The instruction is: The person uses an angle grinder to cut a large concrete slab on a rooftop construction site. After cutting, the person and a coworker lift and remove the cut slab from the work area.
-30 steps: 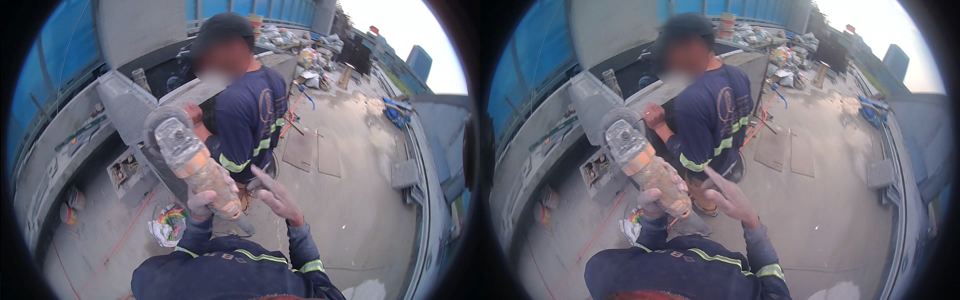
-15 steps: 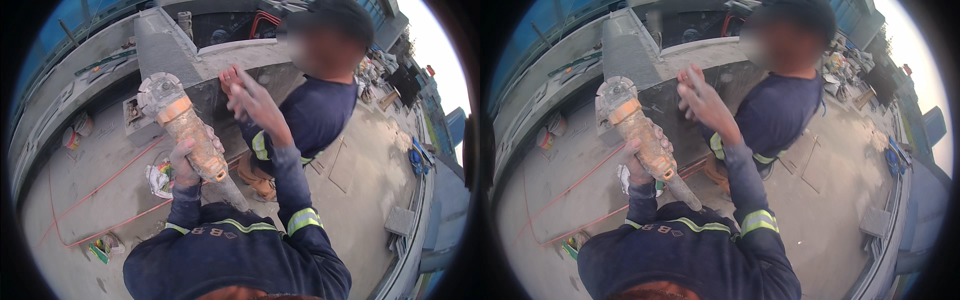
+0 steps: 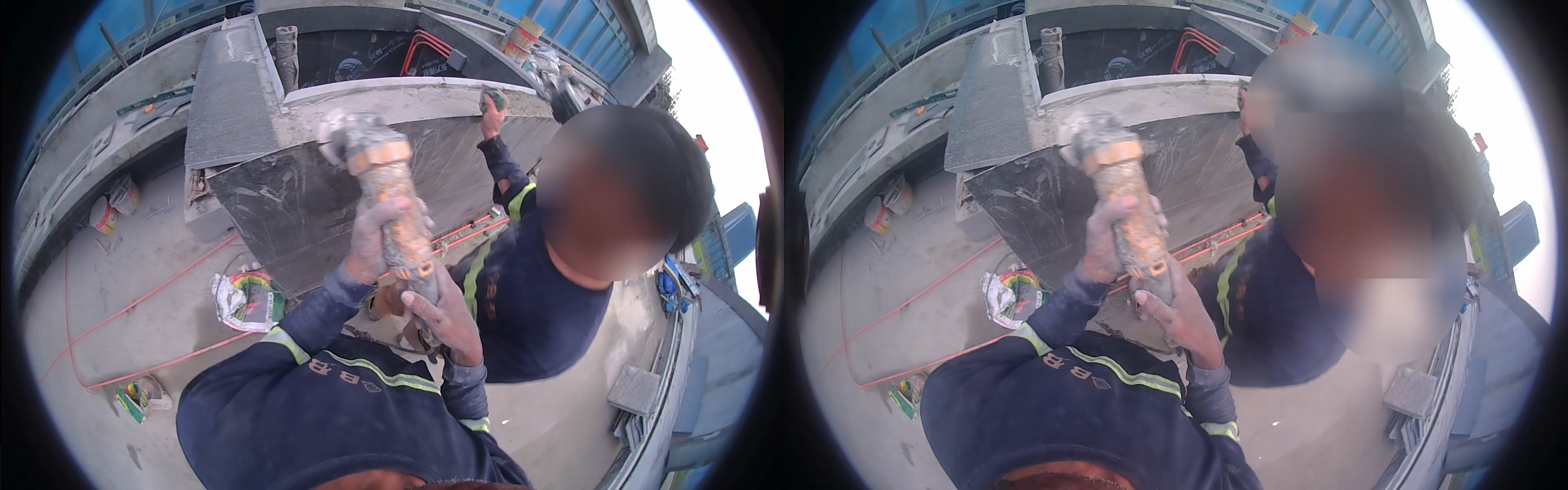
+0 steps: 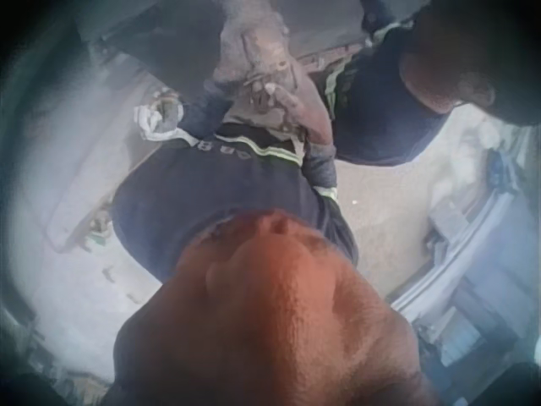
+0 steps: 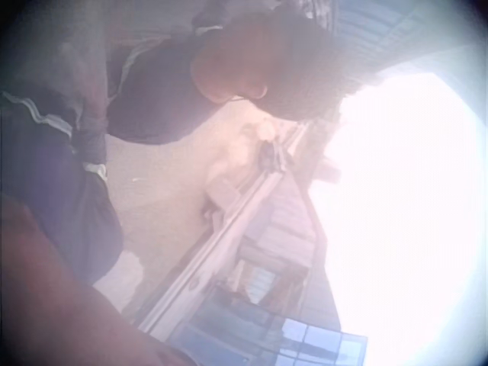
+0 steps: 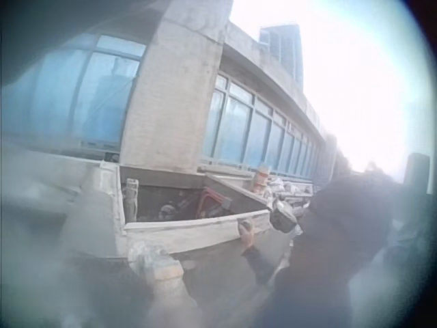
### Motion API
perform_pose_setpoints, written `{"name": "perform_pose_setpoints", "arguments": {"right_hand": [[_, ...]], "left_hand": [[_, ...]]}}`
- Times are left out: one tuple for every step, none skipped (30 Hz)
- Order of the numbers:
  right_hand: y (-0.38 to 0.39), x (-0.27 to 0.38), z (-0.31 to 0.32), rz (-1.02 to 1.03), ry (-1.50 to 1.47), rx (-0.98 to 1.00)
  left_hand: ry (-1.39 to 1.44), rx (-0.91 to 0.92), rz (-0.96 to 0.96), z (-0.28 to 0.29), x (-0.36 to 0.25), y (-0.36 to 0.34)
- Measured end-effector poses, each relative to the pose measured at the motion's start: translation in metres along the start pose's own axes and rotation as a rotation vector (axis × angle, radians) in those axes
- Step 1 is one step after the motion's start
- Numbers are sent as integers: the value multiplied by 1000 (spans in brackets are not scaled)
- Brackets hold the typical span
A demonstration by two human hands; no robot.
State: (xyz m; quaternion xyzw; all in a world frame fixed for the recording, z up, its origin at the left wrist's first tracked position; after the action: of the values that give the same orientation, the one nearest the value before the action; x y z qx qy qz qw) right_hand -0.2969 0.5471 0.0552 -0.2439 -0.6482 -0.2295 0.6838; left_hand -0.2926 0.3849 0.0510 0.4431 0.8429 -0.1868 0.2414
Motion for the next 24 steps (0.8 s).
{"name": "perform_pose_setpoints", "arguments": {"right_hand": [[2, -5, 19, -10, 24, -54], [5, -6, 37, -42, 22, -141], [9, -6, 53, -39, 23, -178], [14, -7, 72, -35, 25, -222], [18, -6, 86, -30, 16, -257], [20, 1, 99, 5, 57, -285], [21, 6, 113, 39, 108, -322], [24, 17, 122, 11, 108, -340], [25, 26, 129, -17, 108, -358], [22, 37, 139, -1, 134, -392], [20, 44, 148, 9, 144, -412], [18, 49, 155, 17, 153, -428], [14, 56, 165, 33, 161, -455], [8, 62, 173, 43, 182, -471], [0, 66, 179, 54, 193, -477], [-9, 69, 183, 64, 203, -480], [-19, 72, 186, 72, 213, -478], [-27, 69, 188, 36, 230, -481], [-36, 64, 187, 54, 285, -485], [-50, 56, 188, 81, 335, -484], [-68, 46, 192, 112, 375, -482], [-85, 35, 194, 132, 441, -434], [-105, 28, 196, 171, 511, -393], [-120, 22, 193, 182, 470, -372]], "left_hand": [[-3, 33, 28, -17, 15, -7], [12, 51, 51, -32, 30, -13], [26, 68, 75, -48, 43, -19], [43, 91, 104, -63, 60, -25], [50, 111, 113, -76, 68, -29], [57, 131, 123, -87, 76, -34], [73, 160, 142, -100, 89, -41], [174, 140, 240, -110, 106, -46], [169, 155, 240, -119, 113, -52], [166, 188, 239, -134, 118, -62], [163, 219, 236, -146, 123, -72], [192, 260, 243, -155, 132, -82], [186, 273, 213, -165, 132, -92], [180, 283, 180, -176, 128, -99], [173, 289, 146, -185, 124, -106], [238, 301, 123, -193, 120, -113], [171, 272, 73, -190, 118, -119], [114, 247, 36, -182, 122, -122], [56, 219, -2, -173, 126, -126], [36, 167, 21, -161, 132, -134], [32, 134, 28, -150, 127, -149], [27, 83, 48, -133, 125, -157], [23, 54, 64, -122, 122, -170], [8, 21, 30, -111, 118, -181]]}}
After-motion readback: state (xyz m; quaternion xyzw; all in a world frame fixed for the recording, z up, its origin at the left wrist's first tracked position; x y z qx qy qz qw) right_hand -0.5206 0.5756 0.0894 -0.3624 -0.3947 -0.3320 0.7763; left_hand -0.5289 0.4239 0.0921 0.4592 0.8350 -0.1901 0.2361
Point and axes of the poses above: each hand's wrist, its own y-axis away from the middle knuckle, its own z-axis out of the back of the hand, x = y × z, the point moved 8 cm from there along -y, towards the middle knuckle, and after that the axes turned 9 degrees about -x, right-handed, at the moved point
